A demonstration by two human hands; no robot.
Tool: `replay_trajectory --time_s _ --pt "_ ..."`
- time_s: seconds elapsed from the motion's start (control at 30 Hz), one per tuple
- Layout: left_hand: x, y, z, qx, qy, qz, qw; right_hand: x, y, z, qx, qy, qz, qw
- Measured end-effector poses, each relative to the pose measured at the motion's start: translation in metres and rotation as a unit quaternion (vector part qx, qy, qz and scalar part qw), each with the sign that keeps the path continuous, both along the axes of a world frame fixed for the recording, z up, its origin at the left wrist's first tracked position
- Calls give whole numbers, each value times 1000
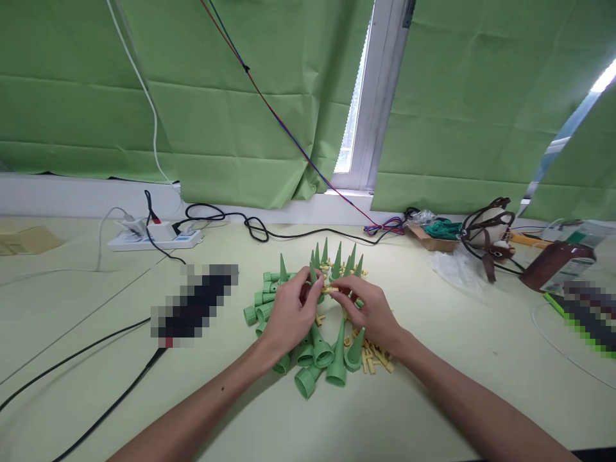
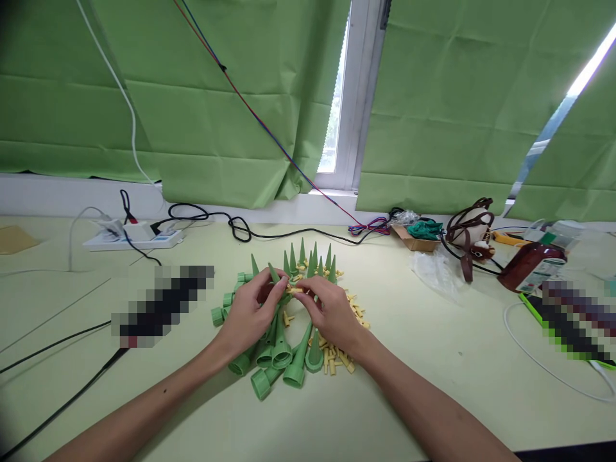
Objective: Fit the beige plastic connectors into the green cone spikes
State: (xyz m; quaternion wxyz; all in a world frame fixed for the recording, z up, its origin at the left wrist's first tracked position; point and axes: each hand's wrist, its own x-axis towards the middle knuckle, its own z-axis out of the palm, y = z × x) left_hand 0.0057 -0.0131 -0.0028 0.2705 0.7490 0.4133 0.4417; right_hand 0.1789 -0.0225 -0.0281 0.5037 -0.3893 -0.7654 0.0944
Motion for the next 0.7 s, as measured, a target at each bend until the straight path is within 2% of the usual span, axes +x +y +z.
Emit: replay_trajectory --time_s 0.5,0.7 --pt "0 -2 1 7 6 -7 1000 1 0 -2 -14 4 7 1000" --pt "1 -4 2 34 13 -8 999 2 0 0 -28 -9 1 1000"
